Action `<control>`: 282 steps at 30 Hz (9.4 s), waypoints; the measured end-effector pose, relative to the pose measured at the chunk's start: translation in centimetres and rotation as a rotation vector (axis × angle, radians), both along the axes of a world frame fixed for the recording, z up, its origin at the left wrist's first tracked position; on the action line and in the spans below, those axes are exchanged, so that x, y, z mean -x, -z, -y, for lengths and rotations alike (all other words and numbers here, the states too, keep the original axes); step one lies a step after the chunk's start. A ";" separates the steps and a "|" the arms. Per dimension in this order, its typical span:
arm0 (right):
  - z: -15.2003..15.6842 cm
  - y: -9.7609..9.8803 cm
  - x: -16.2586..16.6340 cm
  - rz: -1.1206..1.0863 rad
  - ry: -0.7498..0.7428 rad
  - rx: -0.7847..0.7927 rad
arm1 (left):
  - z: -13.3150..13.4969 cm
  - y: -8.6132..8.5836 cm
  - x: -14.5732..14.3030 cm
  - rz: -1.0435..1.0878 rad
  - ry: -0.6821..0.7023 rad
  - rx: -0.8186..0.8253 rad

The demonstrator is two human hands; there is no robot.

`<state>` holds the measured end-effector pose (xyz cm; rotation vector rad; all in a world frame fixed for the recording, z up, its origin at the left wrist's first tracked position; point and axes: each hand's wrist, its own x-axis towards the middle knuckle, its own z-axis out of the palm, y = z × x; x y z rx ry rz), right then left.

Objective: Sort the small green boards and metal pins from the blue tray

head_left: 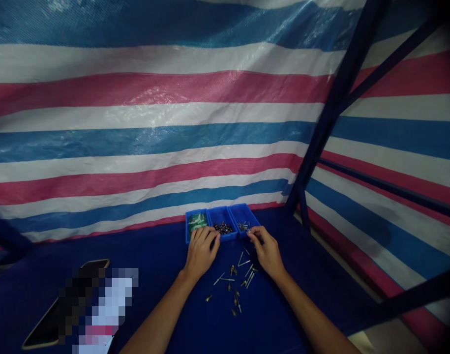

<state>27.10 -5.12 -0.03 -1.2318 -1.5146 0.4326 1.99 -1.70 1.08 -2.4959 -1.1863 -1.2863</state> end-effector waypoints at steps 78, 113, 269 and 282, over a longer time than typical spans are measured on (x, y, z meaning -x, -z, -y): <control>-1.7 0.4 -0.8 0.032 0.252 -0.031 | 0.0 0.0 0.0 -0.021 -0.017 0.001; 1.0 -1.4 0.5 0.249 -0.261 0.065 | 0.1 0.0 0.0 -0.051 -0.033 0.018; -0.1 0.2 0.0 0.148 0.111 -0.095 | 0.1 0.0 0.0 -0.078 -0.051 -0.029; 0.5 -0.4 -0.1 0.516 -0.305 0.280 | 0.2 0.0 0.0 -0.075 -0.052 -0.023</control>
